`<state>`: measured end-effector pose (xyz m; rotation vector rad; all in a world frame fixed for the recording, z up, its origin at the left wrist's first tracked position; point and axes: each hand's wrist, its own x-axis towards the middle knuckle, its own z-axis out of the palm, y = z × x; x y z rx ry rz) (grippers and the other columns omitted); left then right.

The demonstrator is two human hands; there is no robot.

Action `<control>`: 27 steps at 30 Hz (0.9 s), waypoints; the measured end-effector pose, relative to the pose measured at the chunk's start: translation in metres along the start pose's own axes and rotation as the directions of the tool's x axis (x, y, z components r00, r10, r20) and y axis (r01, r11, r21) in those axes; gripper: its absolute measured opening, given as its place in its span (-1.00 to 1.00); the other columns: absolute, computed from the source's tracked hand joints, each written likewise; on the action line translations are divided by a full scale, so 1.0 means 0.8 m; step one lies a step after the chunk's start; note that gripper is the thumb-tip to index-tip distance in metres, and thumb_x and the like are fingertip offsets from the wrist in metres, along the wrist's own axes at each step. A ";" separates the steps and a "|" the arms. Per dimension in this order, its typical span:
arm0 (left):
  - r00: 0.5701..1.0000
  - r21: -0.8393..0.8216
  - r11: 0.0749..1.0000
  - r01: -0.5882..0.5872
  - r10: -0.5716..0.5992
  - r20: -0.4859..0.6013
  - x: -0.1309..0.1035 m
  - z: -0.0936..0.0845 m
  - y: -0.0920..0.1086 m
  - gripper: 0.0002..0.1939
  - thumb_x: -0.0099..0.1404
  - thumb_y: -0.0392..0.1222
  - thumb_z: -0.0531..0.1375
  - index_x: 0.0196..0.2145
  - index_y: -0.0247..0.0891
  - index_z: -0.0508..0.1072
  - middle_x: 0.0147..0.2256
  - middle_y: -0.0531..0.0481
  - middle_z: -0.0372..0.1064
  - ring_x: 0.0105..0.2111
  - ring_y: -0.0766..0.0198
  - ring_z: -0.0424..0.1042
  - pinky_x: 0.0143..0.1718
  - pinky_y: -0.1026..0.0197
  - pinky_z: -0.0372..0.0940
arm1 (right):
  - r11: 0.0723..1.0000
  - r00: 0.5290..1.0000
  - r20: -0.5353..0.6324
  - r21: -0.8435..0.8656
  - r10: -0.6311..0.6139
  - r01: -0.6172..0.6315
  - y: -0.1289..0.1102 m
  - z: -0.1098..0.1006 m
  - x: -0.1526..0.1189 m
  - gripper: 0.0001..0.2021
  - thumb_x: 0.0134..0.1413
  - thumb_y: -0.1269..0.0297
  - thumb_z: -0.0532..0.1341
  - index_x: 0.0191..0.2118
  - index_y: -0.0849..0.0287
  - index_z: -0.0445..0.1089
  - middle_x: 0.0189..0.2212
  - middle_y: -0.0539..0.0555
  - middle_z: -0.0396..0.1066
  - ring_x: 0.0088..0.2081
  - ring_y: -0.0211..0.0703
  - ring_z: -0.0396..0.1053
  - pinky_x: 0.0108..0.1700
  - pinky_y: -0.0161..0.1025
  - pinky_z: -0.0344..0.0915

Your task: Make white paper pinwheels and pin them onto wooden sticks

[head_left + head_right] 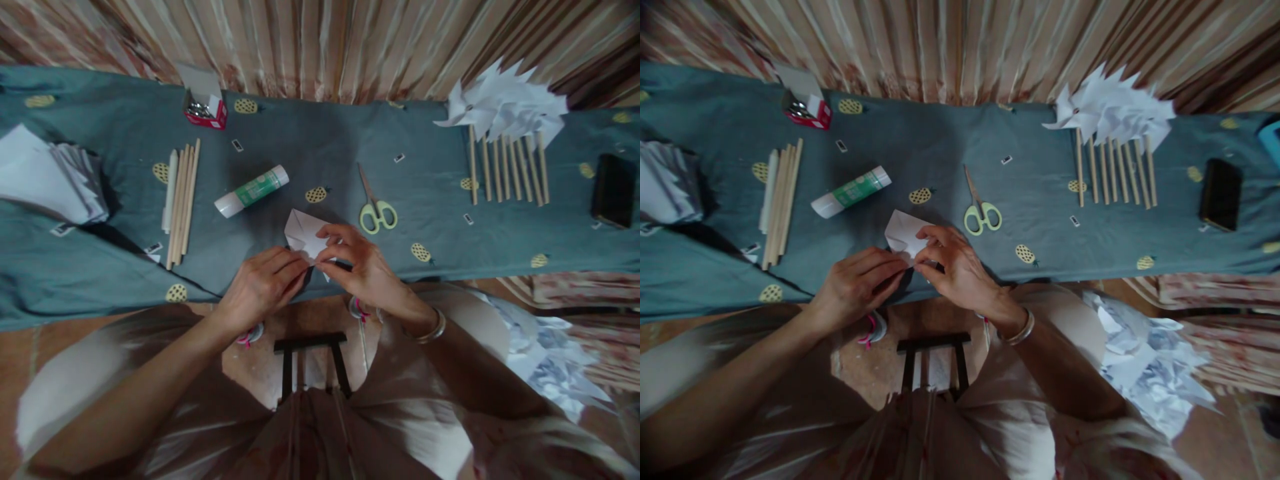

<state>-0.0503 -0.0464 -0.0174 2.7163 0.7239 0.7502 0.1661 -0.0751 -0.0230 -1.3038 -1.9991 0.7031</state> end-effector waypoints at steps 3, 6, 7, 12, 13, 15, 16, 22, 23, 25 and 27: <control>0.999 -0.015 0.999 0.031 -0.031 -0.016 -0.001 0.001 0.000 -0.82 0.41 -0.30 0.14 -0.06 -0.35 0.44 -0.24 -0.14 0.55 -0.28 0.21 0.52 -0.25 0.20 0.45 | 0.999 0.999 -0.031 -0.031 0.015 -0.016 0.001 0.004 0.003 -0.93 0.19 0.35 0.25 -0.30 0.13 0.50 0.04 0.13 0.40 -0.03 -0.07 0.39 0.08 0.01 0.36; 0.999 -0.019 0.999 0.032 -0.032 0.017 -0.005 0.002 -0.001 -0.79 0.43 -0.30 0.12 -0.01 -0.31 0.43 -0.20 -0.12 0.54 -0.24 0.22 0.52 -0.22 0.19 0.46 | 0.998 0.999 -0.049 -0.052 0.017 -0.019 0.002 0.008 0.005 -0.93 0.18 0.36 0.25 -0.30 0.14 0.49 0.04 0.14 0.39 -0.03 -0.06 0.39 0.09 0.01 0.35; 0.999 -0.018 1.000 0.024 -0.024 0.028 -0.005 0.002 -0.002 -0.78 0.43 -0.31 0.11 -0.01 -0.30 0.43 -0.20 -0.12 0.54 -0.23 0.22 0.52 -0.22 0.19 0.47 | 0.998 0.998 -0.057 -0.058 0.015 -0.018 0.003 0.009 0.006 -0.93 0.18 0.35 0.25 -0.31 0.14 0.49 0.04 0.14 0.40 -0.03 -0.07 0.39 0.09 0.01 0.35; 0.999 -0.027 1.000 -0.003 0.004 0.036 -0.008 0.004 -0.004 -0.82 0.43 -0.34 0.09 -0.09 -0.33 0.47 -0.22 -0.13 0.53 -0.24 0.20 0.49 -0.25 0.16 0.47 | 0.996 0.996 -0.075 -0.073 0.041 -0.046 0.004 0.013 0.008 -0.93 0.19 0.32 0.25 -0.32 0.12 0.48 0.03 0.13 0.41 -0.04 -0.06 0.39 0.08 0.01 0.35; 1.000 -0.031 1.000 -0.003 0.004 0.031 -0.008 0.004 -0.004 -0.83 0.43 -0.34 0.10 -0.11 -0.34 0.47 -0.23 -0.12 0.52 -0.25 0.21 0.48 -0.26 0.17 0.47 | 0.996 0.996 -0.078 -0.074 0.050 -0.055 0.003 0.014 0.008 -0.93 0.18 0.32 0.26 -0.32 0.12 0.48 0.03 0.14 0.41 -0.04 -0.06 0.39 0.08 0.01 0.34; 1.000 -0.041 0.999 0.002 -0.001 0.022 -0.009 0.006 -0.004 -0.84 0.42 -0.34 0.12 -0.11 -0.36 0.48 -0.25 -0.12 0.51 -0.27 0.21 0.47 -0.28 0.18 0.46 | 0.995 0.995 -0.085 -0.073 0.061 -0.068 0.003 0.014 0.007 -0.94 0.17 0.31 0.27 -0.32 0.13 0.47 0.03 0.14 0.41 -0.02 -0.04 0.39 0.09 0.03 0.34; 1.000 -0.048 0.999 0.006 -0.005 0.015 -0.009 0.007 -0.005 -0.85 0.41 -0.34 0.13 -0.12 -0.36 0.48 -0.26 -0.12 0.50 -0.27 0.21 0.47 -0.29 0.19 0.45 | 0.995 0.994 -0.087 -0.071 0.062 -0.068 0.003 0.014 0.007 -0.95 0.17 0.31 0.27 -0.32 0.13 0.47 0.03 0.15 0.41 -0.01 -0.02 0.39 0.10 0.03 0.33; 1.000 -0.046 0.999 0.025 -0.024 0.004 -0.006 0.008 -0.005 -0.85 0.42 -0.30 0.13 -0.15 -0.35 0.50 -0.29 -0.10 0.49 -0.29 0.23 0.44 -0.31 0.21 0.43 | 0.996 0.995 -0.084 -0.066 0.062 -0.067 0.001 0.013 0.006 -0.94 0.18 0.32 0.27 -0.32 0.15 0.46 0.02 0.17 0.41 0.02 0.00 0.39 0.10 0.02 0.33; 1.000 -0.044 0.999 0.025 -0.025 0.005 -0.005 0.008 -0.005 -0.85 0.42 -0.30 0.13 -0.16 -0.35 0.50 -0.29 -0.09 0.48 -0.30 0.23 0.44 -0.31 0.22 0.42 | 0.996 0.994 -0.087 -0.068 0.060 -0.066 0.001 0.014 0.006 -0.95 0.17 0.32 0.28 -0.32 0.15 0.46 0.02 0.17 0.41 0.03 0.00 0.39 0.11 0.01 0.33; 1.000 -0.047 0.999 0.027 -0.027 0.002 -0.004 0.007 -0.005 -0.85 0.42 -0.29 0.14 -0.17 -0.34 0.51 -0.30 -0.08 0.48 -0.31 0.24 0.44 -0.31 0.23 0.42 | 0.995 0.994 -0.094 -0.072 0.057 -0.064 0.001 0.014 0.006 -0.96 0.15 0.34 0.29 -0.32 0.16 0.45 0.02 0.18 0.41 0.03 0.00 0.38 0.11 0.00 0.32; 0.999 -0.056 0.998 0.033 -0.033 0.003 -0.004 0.007 -0.006 -0.85 0.42 -0.29 0.14 -0.16 -0.34 0.51 -0.30 -0.08 0.48 -0.30 0.24 0.44 -0.31 0.23 0.42 | 0.995 0.994 -0.095 -0.072 0.061 -0.067 0.001 0.015 0.006 -0.96 0.15 0.33 0.29 -0.32 0.15 0.45 0.02 0.16 0.41 0.03 -0.01 0.38 0.12 -0.01 0.31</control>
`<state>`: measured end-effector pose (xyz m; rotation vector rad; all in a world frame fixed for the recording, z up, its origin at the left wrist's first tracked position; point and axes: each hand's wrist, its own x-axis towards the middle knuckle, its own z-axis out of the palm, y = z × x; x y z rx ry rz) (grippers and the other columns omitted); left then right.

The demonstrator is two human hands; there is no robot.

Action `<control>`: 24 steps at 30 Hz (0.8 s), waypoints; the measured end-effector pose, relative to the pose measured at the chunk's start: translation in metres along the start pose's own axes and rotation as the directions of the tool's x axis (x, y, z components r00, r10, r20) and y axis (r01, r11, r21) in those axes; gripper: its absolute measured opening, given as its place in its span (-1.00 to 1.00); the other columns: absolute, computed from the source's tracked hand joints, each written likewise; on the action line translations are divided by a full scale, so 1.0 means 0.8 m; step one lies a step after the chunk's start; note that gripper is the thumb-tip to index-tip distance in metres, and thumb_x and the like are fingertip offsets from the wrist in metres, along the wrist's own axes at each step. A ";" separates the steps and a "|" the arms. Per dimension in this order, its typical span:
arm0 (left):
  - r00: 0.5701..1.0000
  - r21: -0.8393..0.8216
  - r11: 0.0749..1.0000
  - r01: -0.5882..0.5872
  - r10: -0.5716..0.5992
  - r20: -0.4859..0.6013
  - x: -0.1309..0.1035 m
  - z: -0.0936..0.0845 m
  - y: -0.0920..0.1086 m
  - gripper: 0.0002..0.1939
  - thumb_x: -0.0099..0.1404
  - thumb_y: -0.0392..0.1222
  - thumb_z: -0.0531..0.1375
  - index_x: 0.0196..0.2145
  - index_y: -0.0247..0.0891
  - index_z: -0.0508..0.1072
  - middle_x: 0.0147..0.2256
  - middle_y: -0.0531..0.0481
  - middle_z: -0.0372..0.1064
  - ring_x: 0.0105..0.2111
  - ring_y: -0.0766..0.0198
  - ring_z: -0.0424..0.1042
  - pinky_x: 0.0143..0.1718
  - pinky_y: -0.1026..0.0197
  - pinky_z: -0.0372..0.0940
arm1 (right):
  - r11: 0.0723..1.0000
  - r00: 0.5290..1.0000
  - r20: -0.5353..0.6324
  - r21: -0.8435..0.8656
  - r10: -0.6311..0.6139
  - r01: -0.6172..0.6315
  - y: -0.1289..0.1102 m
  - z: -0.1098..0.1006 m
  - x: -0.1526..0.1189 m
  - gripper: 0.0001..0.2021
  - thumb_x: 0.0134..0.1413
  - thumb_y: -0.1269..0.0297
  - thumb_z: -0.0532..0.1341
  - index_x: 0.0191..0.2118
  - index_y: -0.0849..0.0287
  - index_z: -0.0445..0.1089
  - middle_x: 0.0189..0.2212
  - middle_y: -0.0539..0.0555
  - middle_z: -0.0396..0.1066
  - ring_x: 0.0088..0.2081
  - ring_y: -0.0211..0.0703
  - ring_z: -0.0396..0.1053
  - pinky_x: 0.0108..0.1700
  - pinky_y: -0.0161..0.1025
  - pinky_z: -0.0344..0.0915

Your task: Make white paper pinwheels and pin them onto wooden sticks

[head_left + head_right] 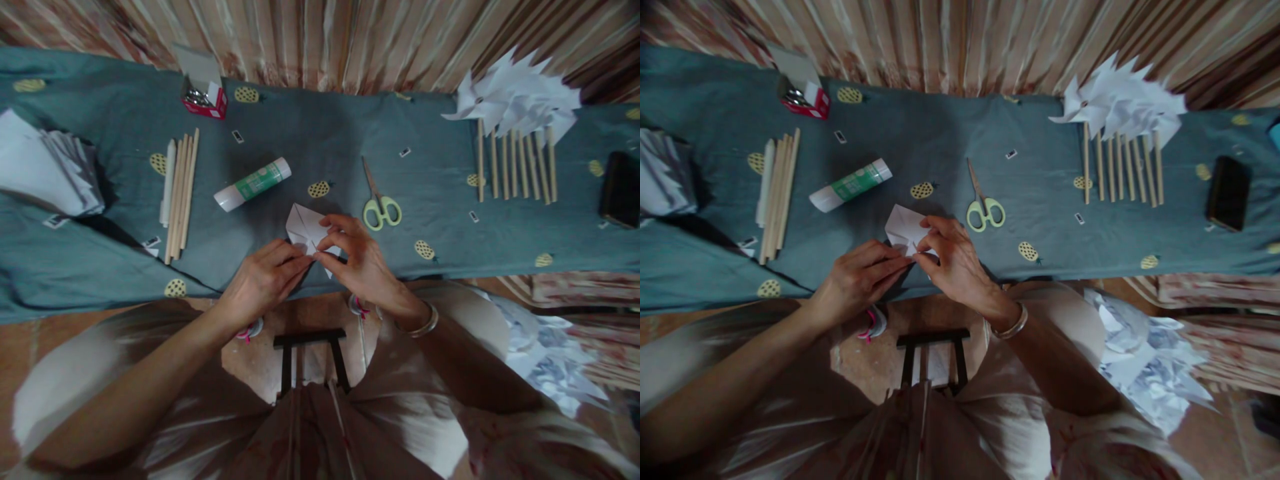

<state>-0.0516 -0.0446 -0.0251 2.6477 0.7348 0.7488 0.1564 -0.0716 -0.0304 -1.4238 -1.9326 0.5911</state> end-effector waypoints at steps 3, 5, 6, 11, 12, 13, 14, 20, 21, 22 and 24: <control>1.000 -0.013 1.000 0.005 -0.005 0.007 0.000 0.001 -0.002 -0.84 0.42 -0.29 0.14 -0.14 -0.34 0.51 -0.29 -0.08 0.48 -0.29 0.24 0.44 -0.30 0.23 0.41 | 1.000 1.000 0.010 0.003 0.016 -0.016 0.000 0.000 0.000 -0.95 0.17 0.32 0.27 -0.32 0.14 0.46 0.02 0.15 0.41 0.03 0.00 0.37 0.12 0.02 0.30; 1.000 -0.017 1.000 0.002 -0.001 0.002 0.000 0.002 -0.003 -0.84 0.42 -0.29 0.14 -0.16 -0.34 0.52 -0.29 -0.09 0.48 -0.29 0.24 0.44 -0.30 0.23 0.42 | 1.000 1.000 0.017 0.002 0.021 -0.021 0.000 0.000 0.000 -0.94 0.18 0.31 0.26 -0.33 0.13 0.46 0.02 0.15 0.41 0.02 0.00 0.38 0.11 0.03 0.30; 1.000 -0.018 1.000 0.000 0.000 0.000 0.000 0.002 -0.003 -0.84 0.42 -0.29 0.13 -0.17 -0.35 0.52 -0.30 -0.09 0.49 -0.30 0.24 0.44 -0.30 0.22 0.42 | 1.000 1.000 0.018 0.000 0.019 -0.019 0.000 0.000 0.001 -0.94 0.17 0.31 0.27 -0.33 0.14 0.46 0.02 0.16 0.41 0.02 -0.01 0.38 0.10 0.02 0.31; 1.000 -0.017 1.000 0.015 -0.015 0.006 0.001 0.001 -0.002 -0.82 0.44 -0.28 0.11 -0.16 -0.33 0.52 -0.30 -0.08 0.49 -0.29 0.25 0.45 -0.30 0.23 0.43 | 1.000 1.000 0.017 -0.004 0.011 -0.011 0.000 -0.001 0.001 -0.94 0.17 0.30 0.27 -0.32 0.14 0.46 0.01 0.17 0.42 -0.01 -0.02 0.39 0.08 0.01 0.32; 1.000 -0.020 1.000 0.019 -0.019 0.004 0.001 0.001 -0.002 -0.83 0.43 -0.28 0.12 -0.15 -0.34 0.51 -0.30 -0.08 0.49 -0.29 0.25 0.45 -0.30 0.23 0.43 | 1.000 1.000 0.018 -0.005 0.013 -0.013 0.001 0.000 0.001 -0.93 0.17 0.30 0.27 -0.32 0.14 0.46 0.01 0.17 0.42 -0.02 -0.02 0.39 0.08 0.01 0.32; 1.000 -0.024 1.000 0.020 -0.020 0.001 0.001 0.001 -0.002 -0.83 0.43 -0.29 0.13 -0.14 -0.34 0.51 -0.30 -0.08 0.49 -0.29 0.25 0.46 -0.30 0.23 0.43 | 1.000 1.000 0.016 -0.007 0.014 -0.013 0.001 0.000 0.001 -0.94 0.17 0.30 0.27 -0.32 0.14 0.46 0.01 0.16 0.42 -0.02 -0.02 0.40 0.08 0.01 0.32; 1.000 -0.028 0.999 0.018 -0.018 -0.002 0.001 0.002 -0.003 -0.83 0.42 -0.29 0.13 -0.14 -0.35 0.51 -0.30 -0.08 0.49 -0.29 0.25 0.46 -0.30 0.23 0.43 | 1.000 1.000 0.014 -0.009 0.013 -0.013 0.001 0.000 0.001 -0.94 0.17 0.31 0.27 -0.32 0.14 0.46 0.01 0.16 0.42 -0.02 -0.02 0.40 0.08 0.02 0.31; 1.000 -0.028 0.999 0.017 -0.017 -0.017 0.000 0.005 -0.003 -0.84 0.42 -0.29 0.14 -0.14 -0.35 0.51 -0.31 -0.07 0.48 -0.30 0.25 0.46 -0.31 0.24 0.42 | 0.999 1.000 0.004 -0.020 -0.025 0.025 0.001 0.001 0.000 -0.96 0.17 0.34 0.27 -0.27 0.15 0.47 0.02 0.17 0.41 -0.02 -0.02 0.39 0.09 0.01 0.32; 1.000 -0.030 0.999 0.019 -0.020 -0.014 0.000 0.005 -0.003 -0.84 0.41 -0.30 0.15 -0.14 -0.35 0.51 -0.31 -0.07 0.48 -0.30 0.25 0.46 -0.30 0.24 0.42 | 0.999 1.000 0.005 -0.019 -0.031 0.031 0.001 0.001 0.000 -0.96 0.17 0.34 0.27 -0.26 0.15 0.47 0.02 0.17 0.41 -0.03 -0.02 0.39 0.08 0.01 0.32; 1.000 -0.031 0.999 0.021 -0.022 -0.012 -0.001 0.005 -0.003 -0.84 0.41 -0.30 0.15 -0.14 -0.36 0.51 -0.30 -0.08 0.48 -0.29 0.24 0.46 -0.30 0.24 0.42 | 0.999 0.999 0.006 -0.018 -0.035 0.035 0.001 0.002 0.000 -0.95 0.17 0.33 0.27 -0.26 0.15 0.47 0.02 0.17 0.41 -0.03 -0.03 0.39 0.08 0.01 0.32; 1.000 -0.034 0.999 0.025 -0.025 -0.011 -0.001 0.005 -0.003 -0.84 0.41 -0.30 0.15 -0.14 -0.36 0.51 -0.29 -0.08 0.49 -0.29 0.24 0.46 -0.29 0.23 0.43 | 0.999 0.999 0.010 -0.017 -0.036 0.036 0.002 0.002 0.000 -0.95 0.18 0.33 0.26 -0.24 0.15 0.47 0.02 0.16 0.40 -0.03 -0.03 0.39 0.08 0.01 0.32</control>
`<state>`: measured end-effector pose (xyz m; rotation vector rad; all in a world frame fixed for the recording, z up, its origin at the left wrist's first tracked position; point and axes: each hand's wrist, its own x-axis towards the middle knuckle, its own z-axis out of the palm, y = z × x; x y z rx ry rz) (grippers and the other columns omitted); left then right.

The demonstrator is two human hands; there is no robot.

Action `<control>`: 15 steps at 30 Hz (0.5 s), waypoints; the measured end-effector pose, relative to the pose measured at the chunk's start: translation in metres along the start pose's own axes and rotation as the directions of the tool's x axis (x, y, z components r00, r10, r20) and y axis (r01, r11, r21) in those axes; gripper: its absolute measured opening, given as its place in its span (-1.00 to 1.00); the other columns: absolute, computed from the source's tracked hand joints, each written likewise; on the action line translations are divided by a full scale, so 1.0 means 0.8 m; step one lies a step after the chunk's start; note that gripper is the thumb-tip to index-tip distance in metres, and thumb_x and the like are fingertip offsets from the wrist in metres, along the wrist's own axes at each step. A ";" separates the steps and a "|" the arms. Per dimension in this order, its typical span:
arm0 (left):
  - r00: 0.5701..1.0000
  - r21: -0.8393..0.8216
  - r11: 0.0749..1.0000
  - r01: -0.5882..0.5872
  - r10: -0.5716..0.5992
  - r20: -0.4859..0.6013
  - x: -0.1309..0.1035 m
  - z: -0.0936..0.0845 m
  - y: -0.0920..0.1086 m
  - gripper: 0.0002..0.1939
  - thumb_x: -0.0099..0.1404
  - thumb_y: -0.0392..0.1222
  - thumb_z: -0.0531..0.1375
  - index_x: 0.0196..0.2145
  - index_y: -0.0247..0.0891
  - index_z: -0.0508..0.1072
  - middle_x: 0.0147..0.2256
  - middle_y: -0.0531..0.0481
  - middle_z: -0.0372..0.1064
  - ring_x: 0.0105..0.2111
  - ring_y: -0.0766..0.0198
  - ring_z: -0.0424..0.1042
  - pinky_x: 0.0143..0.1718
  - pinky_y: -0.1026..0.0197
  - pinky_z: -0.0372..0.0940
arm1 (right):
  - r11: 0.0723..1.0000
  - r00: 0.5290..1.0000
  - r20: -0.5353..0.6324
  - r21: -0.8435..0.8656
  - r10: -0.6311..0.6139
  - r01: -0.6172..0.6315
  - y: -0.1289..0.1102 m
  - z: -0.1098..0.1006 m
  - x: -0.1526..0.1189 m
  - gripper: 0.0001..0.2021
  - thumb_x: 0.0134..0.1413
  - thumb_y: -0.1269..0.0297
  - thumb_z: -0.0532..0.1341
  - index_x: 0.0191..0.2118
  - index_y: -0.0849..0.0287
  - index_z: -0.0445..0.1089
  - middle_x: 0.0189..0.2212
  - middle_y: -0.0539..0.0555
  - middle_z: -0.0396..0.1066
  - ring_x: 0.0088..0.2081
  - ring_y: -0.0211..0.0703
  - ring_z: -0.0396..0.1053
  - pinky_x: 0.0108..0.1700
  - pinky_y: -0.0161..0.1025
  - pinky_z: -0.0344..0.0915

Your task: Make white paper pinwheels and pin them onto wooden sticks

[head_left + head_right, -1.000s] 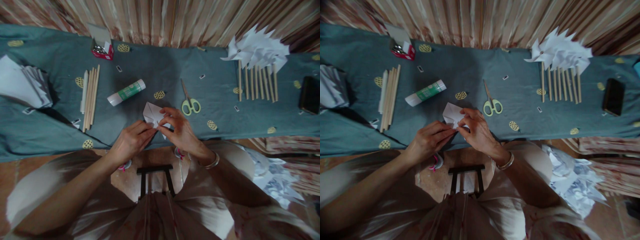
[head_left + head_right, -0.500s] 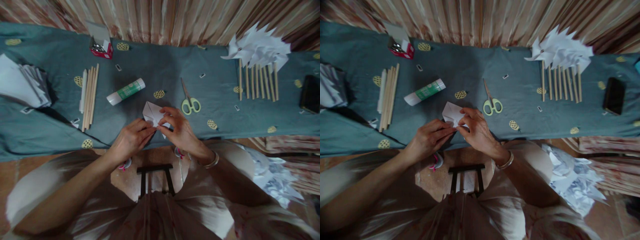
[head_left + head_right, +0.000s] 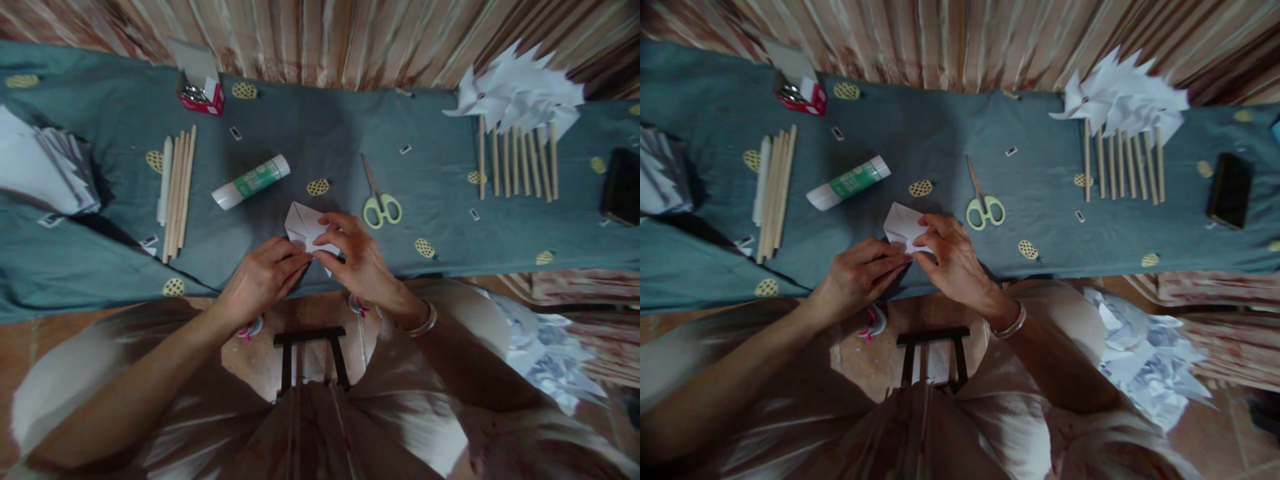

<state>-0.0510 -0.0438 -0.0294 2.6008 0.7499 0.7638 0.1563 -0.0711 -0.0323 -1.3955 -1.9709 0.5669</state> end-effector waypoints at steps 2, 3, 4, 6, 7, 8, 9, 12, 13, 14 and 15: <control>1.000 -0.003 1.000 0.004 -0.004 -0.002 0.000 0.000 0.000 -0.84 0.41 -0.30 0.15 -0.14 -0.36 0.52 -0.29 -0.09 0.49 -0.28 0.24 0.47 -0.28 0.23 0.43 | 1.000 1.000 0.004 -0.006 -0.001 0.001 0.000 0.000 0.000 -0.94 0.19 0.32 0.25 -0.24 0.14 0.47 0.03 0.15 0.40 -0.03 -0.03 0.38 0.08 0.01 0.32; 1.000 -0.004 1.000 0.004 -0.004 -0.002 0.000 -0.001 0.001 -0.84 0.41 -0.30 0.15 -0.14 -0.36 0.52 -0.29 -0.10 0.49 -0.28 0.23 0.47 -0.28 0.22 0.44 | 1.000 1.000 0.003 -0.010 -0.004 0.004 0.000 0.000 0.000 -0.94 0.19 0.32 0.25 -0.23 0.14 0.47 0.04 0.16 0.39 -0.03 -0.03 0.38 0.08 0.02 0.32; 1.000 -0.003 1.000 0.003 -0.003 0.001 0.000 -0.001 0.001 -0.84 0.41 -0.30 0.15 -0.14 -0.37 0.52 -0.29 -0.10 0.49 -0.28 0.23 0.47 -0.28 0.22 0.44 | 1.000 1.000 0.004 -0.015 -0.010 0.010 0.000 0.000 -0.001 -0.94 0.19 0.32 0.26 -0.22 0.14 0.47 0.04 0.16 0.39 -0.04 -0.03 0.38 0.08 0.02 0.32; 1.000 0.003 1.000 -0.001 0.001 0.002 0.001 -0.002 0.001 -0.84 0.41 -0.30 0.15 -0.15 -0.38 0.53 -0.29 -0.11 0.50 -0.29 0.23 0.47 -0.30 0.21 0.44 | 0.999 1.000 0.011 -0.027 -0.025 0.026 0.001 0.000 -0.001 -0.91 0.19 0.33 0.26 -0.19 0.14 0.48 0.05 0.16 0.38 -0.03 -0.03 0.37 0.08 0.02 0.32; 1.000 0.008 1.000 -0.003 0.003 0.002 0.002 -0.002 0.001 -0.83 0.41 -0.30 0.15 -0.15 -0.37 0.53 -0.30 -0.11 0.50 -0.30 0.23 0.47 -0.30 0.22 0.44 | 0.999 0.999 0.015 -0.034 -0.031 0.032 0.001 0.000 -0.001 -0.90 0.20 0.33 0.25 -0.17 0.14 0.48 0.05 0.16 0.37 -0.03 -0.03 0.37 0.08 0.02 0.33; 1.000 0.012 1.000 -0.004 0.004 0.003 0.002 -0.002 0.002 -0.83 0.41 -0.30 0.14 -0.16 -0.37 0.53 -0.30 -0.10 0.50 -0.31 0.24 0.47 -0.31 0.22 0.44 | 0.998 0.999 0.021 -0.042 -0.035 0.036 0.000 0.000 -0.002 -0.88 0.21 0.33 0.24 -0.15 0.13 0.48 0.06 0.16 0.37 -0.03 -0.03 0.36 0.08 0.02 0.33; 1.000 0.014 1.000 -0.003 0.003 0.001 0.003 -0.002 0.002 -0.83 0.41 -0.30 0.14 -0.16 -0.36 0.53 -0.30 -0.09 0.50 -0.31 0.24 0.47 -0.31 0.22 0.44 | 0.998 0.999 0.027 -0.050 -0.036 0.038 0.000 0.001 -0.002 -0.87 0.22 0.33 0.23 -0.14 0.11 0.48 0.07 0.15 0.36 -0.02 -0.03 0.35 0.08 0.03 0.33; 1.000 0.020 1.000 -0.009 0.009 -0.002 0.003 -0.002 0.001 -0.84 0.41 -0.30 0.15 -0.16 -0.37 0.52 -0.30 -0.09 0.50 -0.31 0.24 0.47 -0.31 0.22 0.44 | 0.996 0.998 0.042 -0.074 -0.045 0.048 -0.002 0.002 -0.003 -0.86 0.25 0.33 0.19 -0.13 0.10 0.49 0.08 0.15 0.34 0.01 -0.02 0.33 0.07 0.05 0.33; 1.000 0.024 1.000 -0.012 0.012 -0.003 0.003 -0.001 0.001 -0.84 0.41 -0.30 0.15 -0.15 -0.37 0.52 -0.30 -0.09 0.50 -0.31 0.24 0.47 -0.31 0.22 0.44 | 0.995 0.998 0.045 -0.084 -0.053 0.056 -0.002 0.002 -0.003 -0.85 0.26 0.33 0.18 -0.13 0.11 0.49 0.09 0.16 0.34 0.01 -0.01 0.33 0.07 0.05 0.33; 1.000 0.027 1.000 -0.014 0.014 -0.004 0.003 -0.001 0.001 -0.84 0.41 -0.30 0.15 -0.15 -0.36 0.52 -0.29 -0.08 0.50 -0.31 0.24 0.47 -0.31 0.23 0.44 | 0.993 0.997 0.044 -0.095 -0.062 0.066 -0.003 0.003 -0.003 -0.84 0.27 0.34 0.17 -0.13 0.12 0.49 0.09 0.18 0.34 0.01 -0.01 0.33 0.07 0.06 0.33; 1.000 0.029 0.999 -0.014 0.014 -0.006 0.003 -0.001 0.001 -0.84 0.41 -0.29 0.15 -0.15 -0.35 0.52 -0.29 -0.08 0.51 -0.30 0.25 0.47 -0.31 0.23 0.43 | 0.991 0.996 0.042 -0.108 -0.073 0.078 -0.003 0.003 -0.004 -0.83 0.28 0.35 0.15 -0.13 0.13 0.49 0.09 0.19 0.34 0.01 -0.01 0.33 0.06 0.06 0.33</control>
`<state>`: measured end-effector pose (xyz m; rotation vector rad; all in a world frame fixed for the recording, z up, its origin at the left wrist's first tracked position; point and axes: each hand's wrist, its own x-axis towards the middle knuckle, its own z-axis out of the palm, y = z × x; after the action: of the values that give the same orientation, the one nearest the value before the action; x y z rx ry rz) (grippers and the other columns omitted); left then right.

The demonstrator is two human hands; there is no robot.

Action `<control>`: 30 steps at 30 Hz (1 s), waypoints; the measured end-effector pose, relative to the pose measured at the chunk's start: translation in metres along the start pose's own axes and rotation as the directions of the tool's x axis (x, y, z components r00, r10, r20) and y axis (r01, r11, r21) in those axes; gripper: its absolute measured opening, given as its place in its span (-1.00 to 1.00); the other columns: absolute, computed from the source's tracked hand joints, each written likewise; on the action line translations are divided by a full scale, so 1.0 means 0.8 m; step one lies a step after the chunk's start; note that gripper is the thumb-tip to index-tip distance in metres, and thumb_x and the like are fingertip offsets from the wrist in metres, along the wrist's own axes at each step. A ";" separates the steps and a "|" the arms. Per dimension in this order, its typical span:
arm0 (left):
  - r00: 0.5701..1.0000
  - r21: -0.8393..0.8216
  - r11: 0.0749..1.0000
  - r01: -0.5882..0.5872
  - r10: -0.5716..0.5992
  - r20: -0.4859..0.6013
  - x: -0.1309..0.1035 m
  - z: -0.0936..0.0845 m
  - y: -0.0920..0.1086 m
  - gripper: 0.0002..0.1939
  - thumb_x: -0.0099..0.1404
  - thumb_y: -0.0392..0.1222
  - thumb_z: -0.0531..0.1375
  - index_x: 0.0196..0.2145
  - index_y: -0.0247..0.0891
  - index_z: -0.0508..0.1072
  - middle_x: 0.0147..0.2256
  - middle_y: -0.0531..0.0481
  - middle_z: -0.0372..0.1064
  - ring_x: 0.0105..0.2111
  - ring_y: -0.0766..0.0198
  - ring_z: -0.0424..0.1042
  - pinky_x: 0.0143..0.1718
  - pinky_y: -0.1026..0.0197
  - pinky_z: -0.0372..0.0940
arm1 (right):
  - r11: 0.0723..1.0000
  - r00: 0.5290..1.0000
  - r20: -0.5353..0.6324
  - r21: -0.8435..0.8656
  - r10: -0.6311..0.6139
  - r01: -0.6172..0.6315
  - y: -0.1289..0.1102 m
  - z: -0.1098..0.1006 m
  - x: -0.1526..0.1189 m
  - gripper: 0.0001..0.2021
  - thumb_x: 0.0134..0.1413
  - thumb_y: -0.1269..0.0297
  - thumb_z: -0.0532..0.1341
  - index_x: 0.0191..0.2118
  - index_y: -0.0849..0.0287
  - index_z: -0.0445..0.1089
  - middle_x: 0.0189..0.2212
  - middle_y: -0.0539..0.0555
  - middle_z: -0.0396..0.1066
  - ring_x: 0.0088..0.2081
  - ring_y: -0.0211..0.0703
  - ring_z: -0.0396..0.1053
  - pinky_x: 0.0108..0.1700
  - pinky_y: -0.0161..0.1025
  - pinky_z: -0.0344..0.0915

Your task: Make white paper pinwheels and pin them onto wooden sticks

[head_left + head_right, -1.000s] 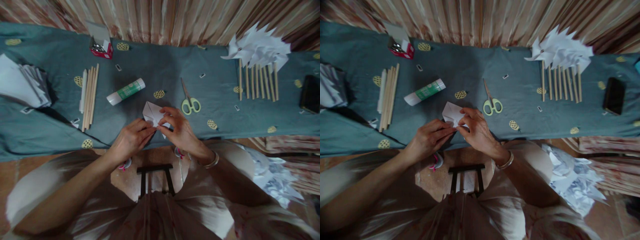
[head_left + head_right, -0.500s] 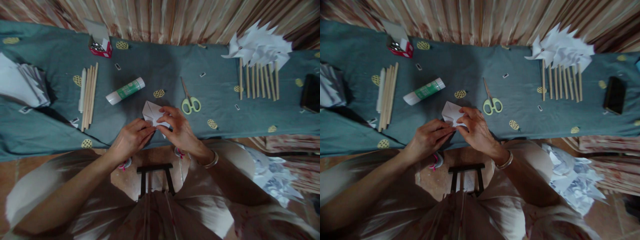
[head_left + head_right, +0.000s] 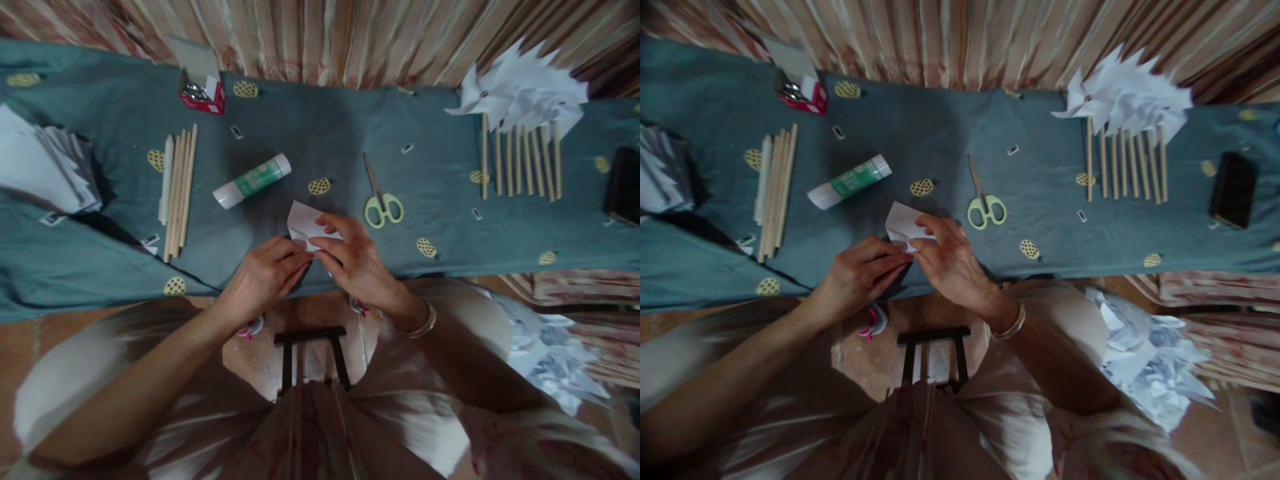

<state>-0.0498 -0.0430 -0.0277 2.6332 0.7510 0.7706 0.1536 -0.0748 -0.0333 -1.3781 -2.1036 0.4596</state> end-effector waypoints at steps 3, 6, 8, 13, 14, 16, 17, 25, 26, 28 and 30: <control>1.000 -0.006 1.000 0.011 -0.011 -0.002 0.000 0.000 0.000 -0.84 0.41 -0.30 0.15 -0.15 -0.33 0.52 -0.28 -0.07 0.50 -0.29 0.25 0.48 -0.29 0.24 0.43 | 0.999 1.000 -0.002 -0.042 -0.030 0.030 -0.001 0.002 -0.003 -0.77 0.28 0.43 0.08 -0.11 0.12 0.47 0.11 0.18 0.33 0.05 0.00 0.31 0.07 0.07 0.31; 1.000 -0.014 1.000 0.011 -0.011 0.002 0.002 -0.001 0.001 -0.85 0.41 -0.30 0.15 -0.16 -0.35 0.52 -0.29 -0.09 0.50 -0.29 0.24 0.48 -0.29 0.23 0.44 | 0.995 0.999 0.009 -0.083 -0.047 0.047 -0.002 0.005 -0.005 -0.71 0.28 0.48 0.02 -0.07 0.11 0.44 0.15 0.18 0.30 0.13 0.03 0.25 0.09 0.09 0.27; 1.000 -0.005 1.000 0.008 -0.008 0.006 0.002 -0.002 0.002 -0.85 0.40 -0.30 0.15 -0.16 -0.37 0.51 -0.30 -0.10 0.49 -0.30 0.23 0.48 -0.29 0.22 0.44 | 0.992 0.998 0.006 -0.108 -0.060 0.060 -0.003 0.008 -0.005 -0.71 0.29 0.48 0.00 -0.06 0.14 0.43 0.16 0.21 0.29 0.17 0.06 0.23 0.09 0.09 0.26; 1.000 0.023 1.000 0.018 -0.018 0.015 0.001 0.000 0.003 -0.85 0.42 -0.28 0.14 -0.15 -0.34 0.50 -0.27 -0.10 0.47 -0.28 0.23 0.49 -0.28 0.22 0.45 | 0.990 0.998 -0.021 -0.123 -0.064 0.061 -0.004 0.014 -0.002 -0.72 0.30 0.48 0.00 -0.09 0.10 0.42 0.17 0.16 0.31 0.19 0.00 0.23 0.10 0.05 0.25; 1.000 0.022 0.999 0.025 -0.026 0.015 0.000 0.000 0.003 -0.85 0.42 -0.28 0.13 -0.14 -0.34 0.49 -0.27 -0.11 0.47 -0.28 0.23 0.49 -0.28 0.22 0.45 | 0.991 0.998 -0.025 -0.122 -0.057 0.053 -0.004 0.015 -0.001 -0.72 0.30 0.48 0.01 -0.09 0.07 0.42 0.17 0.14 0.32 0.20 -0.01 0.23 0.11 0.05 0.25; 0.999 0.019 0.999 0.044 -0.045 0.017 -0.001 0.001 0.003 -0.84 0.42 -0.28 0.13 -0.13 -0.35 0.49 -0.26 -0.11 0.46 -0.28 0.24 0.49 -0.29 0.23 0.46 | 0.994 0.999 -0.019 -0.107 -0.039 0.036 -0.004 0.014 0.000 -0.72 0.29 0.47 0.03 -0.08 0.05 0.42 0.17 0.12 0.32 0.20 -0.01 0.23 0.13 0.06 0.24; 0.999 0.019 0.999 0.051 -0.052 0.017 -0.002 0.002 0.002 -0.84 0.43 -0.28 0.13 -0.13 -0.34 0.49 -0.26 -0.11 0.46 -0.28 0.25 0.49 -0.29 0.24 0.46 | 0.995 1.000 -0.009 -0.094 -0.027 0.026 -0.004 0.013 0.000 -0.72 0.29 0.47 0.03 -0.08 0.04 0.43 0.18 0.13 0.32 0.20 0.01 0.23 0.13 0.08 0.24; 1.000 0.055 0.998 0.007 -0.006 -0.012 -0.002 0.004 0.000 -0.85 0.39 -0.30 0.18 -0.11 -0.37 0.49 -0.23 -0.14 0.47 -0.25 0.21 0.50 -0.26 0.20 0.48 | 0.999 1.000 -0.006 0.026 0.025 -0.025 0.005 -0.006 0.000 -0.63 0.22 0.51 0.02 0.04 0.09 0.40 0.18 0.19 0.31 0.20 0.01 0.28 0.21 0.12 0.25; 1.000 0.058 0.998 0.002 -0.001 -0.012 -0.002 0.003 0.000 -0.84 0.39 -0.30 0.18 -0.11 -0.38 0.49 -0.23 -0.15 0.47 -0.25 0.20 0.50 -0.26 0.20 0.47 | 0.999 0.999 -0.020 0.024 0.040 -0.039 0.008 -0.007 0.001 -0.62 0.22 0.51 0.01 0.06 0.09 0.39 0.17 0.19 0.32 0.20 0.01 0.29 0.22 0.12 0.25; 1.000 0.050 0.999 -0.005 0.005 0.001 -0.002 0.003 0.001 -0.84 0.39 -0.30 0.18 -0.12 -0.39 0.50 -0.23 -0.16 0.47 -0.24 0.19 0.50 -0.25 0.19 0.46 | 0.998 0.997 -0.037 0.011 0.062 -0.061 0.013 -0.009 0.004 -0.61 0.23 0.50 0.00 0.09 0.11 0.36 0.18 0.19 0.33 0.20 0.01 0.31 0.23 0.11 0.26; 1.000 0.045 0.999 0.003 -0.004 0.019 -0.002 0.000 0.000 -0.83 0.40 -0.29 0.16 -0.11 -0.38 0.51 -0.22 -0.16 0.48 -0.24 0.19 0.50 -0.25 0.19 0.45 | 0.998 0.997 -0.045 -0.008 0.066 -0.067 0.017 -0.011 0.006 -0.61 0.23 0.49 -0.01 0.10 0.17 0.36 0.17 0.23 0.35 0.20 0.02 0.32 0.23 0.09 0.29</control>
<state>-0.0510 -0.0438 -0.0284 2.6742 0.7760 0.7344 0.1675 -0.0654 -0.0326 -1.4544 -2.0317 0.4414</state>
